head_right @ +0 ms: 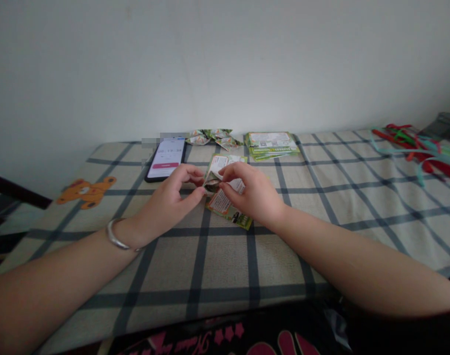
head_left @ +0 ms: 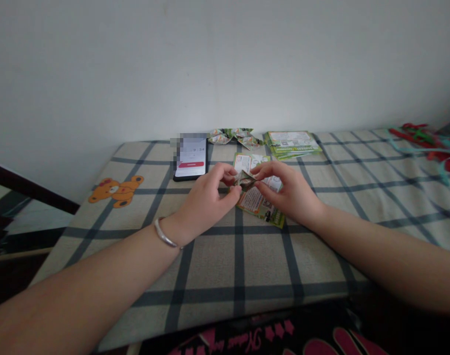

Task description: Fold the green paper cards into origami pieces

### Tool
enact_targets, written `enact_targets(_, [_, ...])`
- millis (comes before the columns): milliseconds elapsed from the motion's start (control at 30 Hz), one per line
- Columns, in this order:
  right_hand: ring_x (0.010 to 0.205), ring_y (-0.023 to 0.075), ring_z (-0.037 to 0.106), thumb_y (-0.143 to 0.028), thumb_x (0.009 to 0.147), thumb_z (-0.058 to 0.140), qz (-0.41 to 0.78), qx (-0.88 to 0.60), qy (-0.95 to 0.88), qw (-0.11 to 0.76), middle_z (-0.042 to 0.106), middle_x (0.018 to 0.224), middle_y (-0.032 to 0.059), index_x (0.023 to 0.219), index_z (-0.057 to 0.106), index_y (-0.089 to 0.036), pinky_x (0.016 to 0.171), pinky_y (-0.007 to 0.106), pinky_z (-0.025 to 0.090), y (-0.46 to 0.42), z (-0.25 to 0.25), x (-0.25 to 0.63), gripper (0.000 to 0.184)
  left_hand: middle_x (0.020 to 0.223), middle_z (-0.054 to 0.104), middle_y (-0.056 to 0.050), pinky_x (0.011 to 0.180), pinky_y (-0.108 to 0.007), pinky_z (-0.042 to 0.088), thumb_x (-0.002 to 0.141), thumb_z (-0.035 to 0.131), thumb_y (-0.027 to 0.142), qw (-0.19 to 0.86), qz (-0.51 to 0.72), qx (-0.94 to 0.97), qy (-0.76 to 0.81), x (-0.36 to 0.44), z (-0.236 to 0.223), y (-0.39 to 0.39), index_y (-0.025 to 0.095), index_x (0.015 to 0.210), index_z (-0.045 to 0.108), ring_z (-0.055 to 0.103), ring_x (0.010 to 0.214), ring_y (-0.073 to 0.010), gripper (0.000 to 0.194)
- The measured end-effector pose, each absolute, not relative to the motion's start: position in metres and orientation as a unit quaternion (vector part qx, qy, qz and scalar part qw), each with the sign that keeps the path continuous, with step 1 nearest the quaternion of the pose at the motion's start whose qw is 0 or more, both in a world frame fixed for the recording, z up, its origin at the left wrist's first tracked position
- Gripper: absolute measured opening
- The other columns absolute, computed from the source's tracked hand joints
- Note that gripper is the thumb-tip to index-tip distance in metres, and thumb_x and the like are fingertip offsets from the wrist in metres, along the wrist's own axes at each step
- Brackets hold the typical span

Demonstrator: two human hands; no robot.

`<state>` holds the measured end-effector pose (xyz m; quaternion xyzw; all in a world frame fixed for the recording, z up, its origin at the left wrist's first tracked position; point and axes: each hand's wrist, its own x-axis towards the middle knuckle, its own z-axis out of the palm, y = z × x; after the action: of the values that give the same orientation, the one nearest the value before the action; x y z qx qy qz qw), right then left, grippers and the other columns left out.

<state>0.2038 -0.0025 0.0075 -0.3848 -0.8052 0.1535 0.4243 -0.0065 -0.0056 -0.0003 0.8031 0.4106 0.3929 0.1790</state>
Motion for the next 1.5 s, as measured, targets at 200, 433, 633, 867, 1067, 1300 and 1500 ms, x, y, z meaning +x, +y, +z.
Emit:
enact_targets(200, [0.093,0.0212,0.065,-0.026,0.083,0.060,0.196,-0.436,-0.780,0.404,0.069,0.096,0.0047,0.097,0.058,-0.021,0.083,0.038,0.050,0.001,0.004,0.207,0.014,0.102,0.060,-0.003,0.085,-0.032,0.050,0.087,0.054,0.021,0.200,0.409,0.797,0.396,-0.006,0.003,-0.007,0.021,0.105,0.048,0.060,0.095,-0.0148,0.020])
enact_targets(433, [0.085,0.0176,0.065,-0.026,0.083,0.057,0.299,-0.421,-0.729,0.449,0.069,0.090,0.0030,0.092,0.058,-0.021,0.078,0.034,0.048,0.011,-0.004,0.211,0.010,0.102,0.059,-0.004,0.073,-0.027,0.051,0.088,0.052,0.025,0.281,0.420,0.764,0.401,-0.006,0.003,-0.006,0.020,0.106,0.048,0.061,0.097,-0.0157,0.019])
enact_targets(633, [0.079,0.0152,0.061,-0.030,0.086,0.058,0.365,-0.384,-0.701,0.478,0.065,0.086,0.0010,0.095,0.055,-0.021,0.071,0.030,0.047,0.014,-0.009,0.211,0.014,0.103,0.060,-0.004,0.080,-0.030,0.051,0.089,0.050,0.026,0.355,0.439,0.732,0.381,-0.008,-0.004,-0.001,0.020,0.107,0.049,0.061,0.095,-0.0152,0.018])
enact_targets(867, [0.067,0.0129,0.056,-0.033,0.087,0.058,0.414,-0.369,-0.668,0.496,0.058,0.077,-0.0025,0.099,0.051,-0.022,0.065,0.029,0.046,0.012,-0.008,0.210,0.017,0.099,0.062,-0.002,0.082,-0.028,0.050,0.085,0.047,0.020,0.366,0.450,0.719,0.382,-0.006,0.002,-0.002,0.020,0.101,0.050,0.061,0.095,-0.0140,0.016])
enact_targets(1067, [0.065,0.0127,0.055,-0.032,0.088,0.055,0.417,-0.367,-0.672,0.490,0.056,0.074,-0.0031,0.098,0.051,-0.023,0.061,0.028,0.045,0.012,-0.008,0.210,0.014,0.090,0.060,-0.001,0.072,-0.027,0.049,0.083,0.045,0.021,0.367,0.452,0.714,0.389,-0.007,0.004,0.000,0.018,0.097,0.053,0.059,0.082,-0.0130,0.016])
enact_targets(1300, [0.086,0.0177,0.062,-0.018,0.085,0.052,0.244,-0.410,-0.772,0.419,0.067,0.094,0.0027,0.099,0.058,-0.022,0.078,0.034,0.048,0.009,-0.004,0.212,0.015,0.100,0.062,-0.004,0.080,-0.032,0.050,0.086,0.052,0.025,0.328,0.409,0.752,0.400,-0.008,-0.005,0.001,0.019,0.103,0.051,0.061,0.093,-0.0158,0.018])
enact_targets(1500, [0.099,0.0232,0.060,-0.013,0.080,0.057,-0.005,-0.337,-0.876,0.345,0.068,0.105,0.0066,0.095,0.063,-0.022,0.090,0.040,0.046,0.000,0.010,0.211,0.018,0.100,0.064,-0.004,0.088,-0.035,0.050,0.088,0.054,0.025,0.278,0.384,0.781,0.407,-0.004,-0.005,-0.003,0.020,0.107,0.050,0.064,0.096,-0.0165,0.020])
